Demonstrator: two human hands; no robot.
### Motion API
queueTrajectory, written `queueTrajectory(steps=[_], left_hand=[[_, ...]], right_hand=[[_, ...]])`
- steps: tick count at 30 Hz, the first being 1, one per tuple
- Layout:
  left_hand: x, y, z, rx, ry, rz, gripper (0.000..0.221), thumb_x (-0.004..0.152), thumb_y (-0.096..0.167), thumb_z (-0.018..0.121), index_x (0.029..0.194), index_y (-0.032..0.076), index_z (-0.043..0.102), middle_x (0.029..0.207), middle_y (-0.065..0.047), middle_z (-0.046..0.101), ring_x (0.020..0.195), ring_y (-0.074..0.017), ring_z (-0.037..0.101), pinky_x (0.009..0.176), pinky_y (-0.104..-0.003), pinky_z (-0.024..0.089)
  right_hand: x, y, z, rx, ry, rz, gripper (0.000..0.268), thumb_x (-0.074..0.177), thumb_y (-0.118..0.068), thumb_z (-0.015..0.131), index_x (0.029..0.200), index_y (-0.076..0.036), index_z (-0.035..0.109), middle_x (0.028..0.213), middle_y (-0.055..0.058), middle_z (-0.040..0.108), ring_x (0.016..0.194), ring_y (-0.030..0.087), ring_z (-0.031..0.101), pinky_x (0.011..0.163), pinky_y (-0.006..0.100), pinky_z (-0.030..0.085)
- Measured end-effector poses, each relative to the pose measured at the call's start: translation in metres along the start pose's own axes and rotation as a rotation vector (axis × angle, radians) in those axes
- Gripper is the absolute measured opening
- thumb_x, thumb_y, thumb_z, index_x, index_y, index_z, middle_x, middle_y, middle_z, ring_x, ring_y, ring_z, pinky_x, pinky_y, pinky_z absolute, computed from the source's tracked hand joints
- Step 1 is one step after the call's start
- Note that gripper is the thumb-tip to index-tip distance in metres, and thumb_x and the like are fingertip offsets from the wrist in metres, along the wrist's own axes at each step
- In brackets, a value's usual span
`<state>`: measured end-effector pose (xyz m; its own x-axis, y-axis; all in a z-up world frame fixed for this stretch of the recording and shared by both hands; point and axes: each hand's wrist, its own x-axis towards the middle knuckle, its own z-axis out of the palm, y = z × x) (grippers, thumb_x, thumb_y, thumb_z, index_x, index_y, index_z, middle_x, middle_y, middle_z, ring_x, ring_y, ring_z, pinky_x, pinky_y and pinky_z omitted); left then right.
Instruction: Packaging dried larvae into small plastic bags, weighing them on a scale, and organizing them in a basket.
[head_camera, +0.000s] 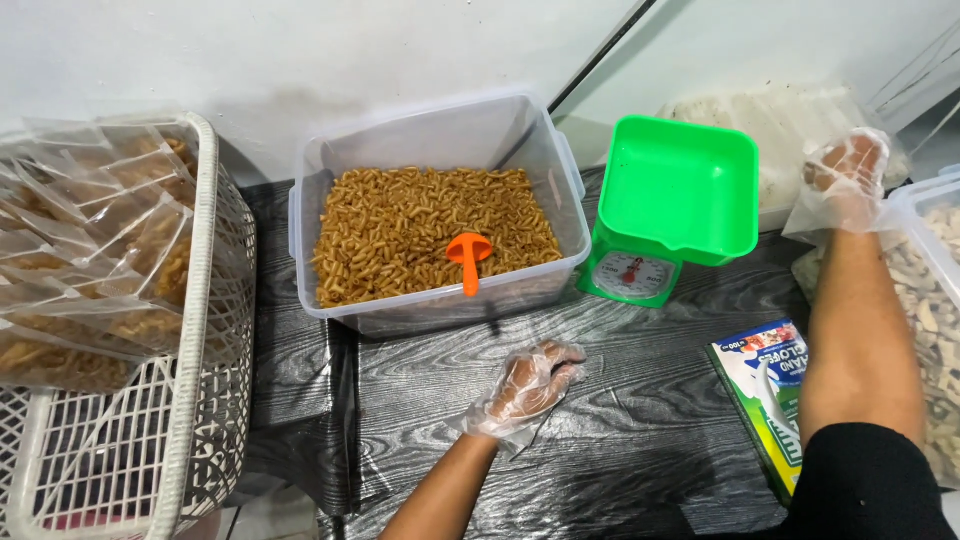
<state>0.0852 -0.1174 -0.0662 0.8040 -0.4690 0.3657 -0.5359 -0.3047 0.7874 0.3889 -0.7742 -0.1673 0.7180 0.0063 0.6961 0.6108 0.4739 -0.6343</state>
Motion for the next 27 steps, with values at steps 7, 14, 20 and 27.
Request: queueTrajectory(steps=[7,14,20,27], left_hand=[[0.004,0.009,-0.007,0.000,0.024,0.016,0.020,0.101,0.026,0.062,0.114,0.015,0.071,0.113,-0.005,0.074,0.104,-0.0254,0.073,0.091,-0.038,0.056],[0.006,0.010,-0.006,-0.004,-0.004,-0.071,0.016,0.095,0.020,0.065,0.110,0.022,0.071,0.099,-0.009,0.073,0.095,-0.0369,0.071,0.084,-0.048,0.059],[0.001,0.005,-0.003,-0.037,0.019,-0.003,0.016,0.099,0.023,0.063,0.112,0.018,0.070,0.105,-0.007,0.073,0.099,-0.0307,0.072,0.088,-0.042,0.057],[-0.006,-0.018,0.010,0.001,0.049,0.122,0.021,0.105,0.025,0.053,0.116,0.014,0.067,0.111,-0.005,0.071,0.100,-0.0264,0.072,0.087,-0.039,0.054]], right_hand=[[0.020,-0.055,0.128,0.788,0.872,0.232,0.013,0.101,-0.003,0.070,0.098,0.009,0.071,0.115,0.025,0.072,0.116,0.045,0.071,0.106,0.059,0.064],[0.024,-0.049,0.107,1.293,0.399,0.373,0.005,0.103,-0.002,0.065,0.104,0.003,0.065,0.089,0.011,0.054,0.082,0.029,0.053,0.075,0.045,0.051],[0.024,-0.045,0.090,1.713,-0.094,0.477,0.005,0.105,0.000,0.061,0.109,-0.003,0.059,0.065,0.000,0.037,0.051,0.015,0.035,0.046,0.034,0.038],[0.030,-0.102,0.150,2.368,0.328,0.414,0.024,0.113,0.019,0.056,0.134,0.009,0.061,0.137,0.031,0.057,0.131,0.048,0.053,0.120,0.064,0.042]])
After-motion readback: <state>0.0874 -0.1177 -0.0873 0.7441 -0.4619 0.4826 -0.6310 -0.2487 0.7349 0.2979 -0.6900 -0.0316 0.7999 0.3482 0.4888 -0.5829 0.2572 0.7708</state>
